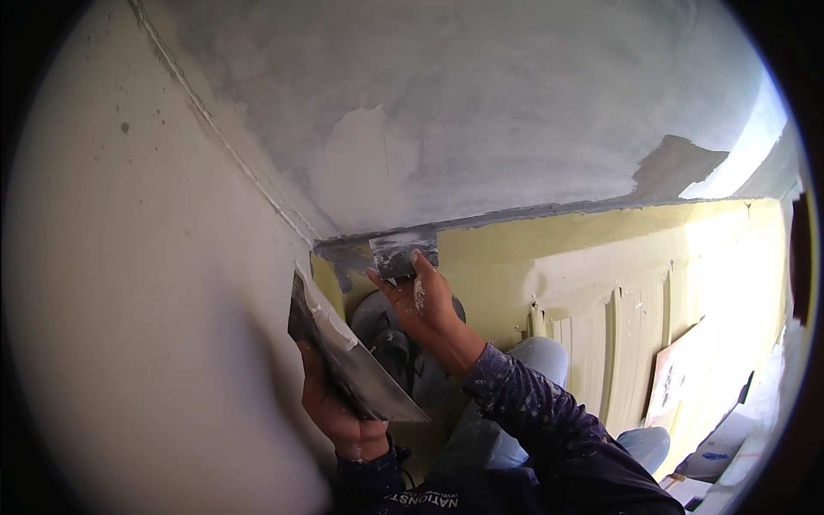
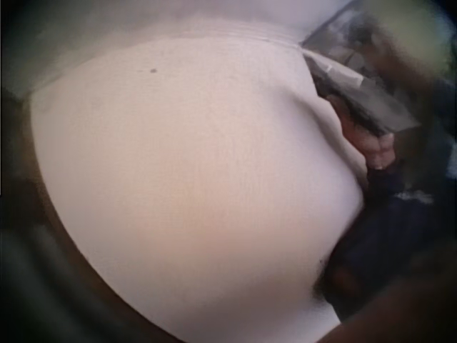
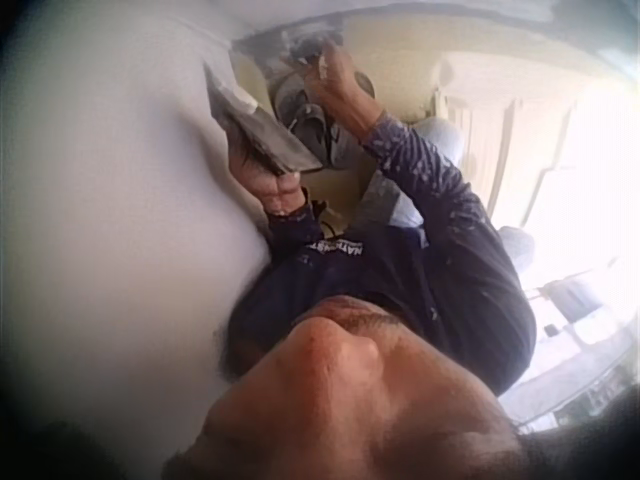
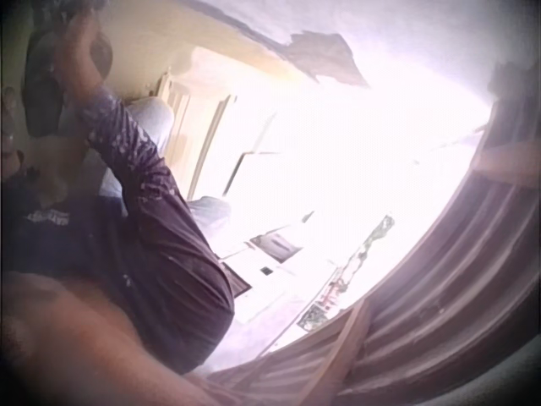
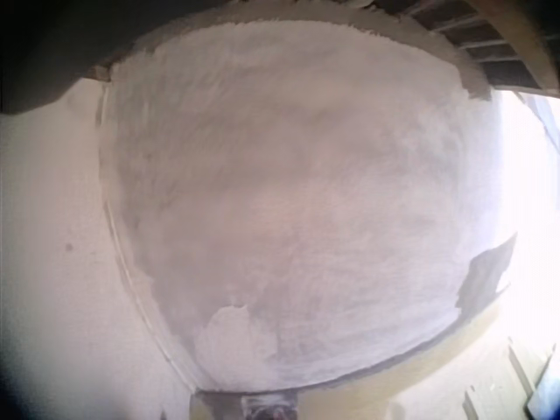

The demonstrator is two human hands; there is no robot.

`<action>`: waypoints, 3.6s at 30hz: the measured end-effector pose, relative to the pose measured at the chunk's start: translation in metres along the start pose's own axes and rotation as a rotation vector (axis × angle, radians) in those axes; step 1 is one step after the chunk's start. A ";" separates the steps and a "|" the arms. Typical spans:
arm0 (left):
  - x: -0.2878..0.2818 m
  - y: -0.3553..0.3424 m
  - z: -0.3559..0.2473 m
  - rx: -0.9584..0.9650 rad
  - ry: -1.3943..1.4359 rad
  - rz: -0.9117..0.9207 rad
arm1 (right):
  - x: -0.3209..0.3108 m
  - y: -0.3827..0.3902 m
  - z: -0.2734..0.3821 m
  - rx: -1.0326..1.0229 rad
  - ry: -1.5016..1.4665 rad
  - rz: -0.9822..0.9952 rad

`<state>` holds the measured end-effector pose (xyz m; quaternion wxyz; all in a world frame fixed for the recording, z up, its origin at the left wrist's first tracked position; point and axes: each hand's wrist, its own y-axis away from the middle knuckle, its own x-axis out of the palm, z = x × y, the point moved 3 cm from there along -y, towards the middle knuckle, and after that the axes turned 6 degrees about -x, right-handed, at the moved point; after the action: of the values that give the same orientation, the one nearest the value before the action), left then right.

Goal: The person scoops plaster from a hawk and applies it to a wall using a trowel, smoothing the surface in repeated strokes. The person works on a section of wall near a corner, periodically reloading the trowel from the hawk.

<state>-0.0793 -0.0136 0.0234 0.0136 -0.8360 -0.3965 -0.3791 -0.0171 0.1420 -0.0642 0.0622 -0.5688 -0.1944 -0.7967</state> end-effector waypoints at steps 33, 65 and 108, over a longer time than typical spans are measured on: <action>0.006 0.028 0.002 0.131 0.161 0.012 | 0.069 0.063 0.061 0.079 0.238 0.190; 0.000 0.016 -0.004 0.563 -0.575 0.195 | 0.097 -0.100 -0.068 -0.005 -0.028 0.352; -0.018 0.004 0.074 -0.178 -0.476 0.361 | 0.052 0.142 0.191 -0.895 1.441 1.010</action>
<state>-0.0377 -0.0037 -0.0400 -0.0858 -0.9561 -0.1988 -0.1974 0.1788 0.0906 0.0708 0.2777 0.0652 0.4748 -0.8326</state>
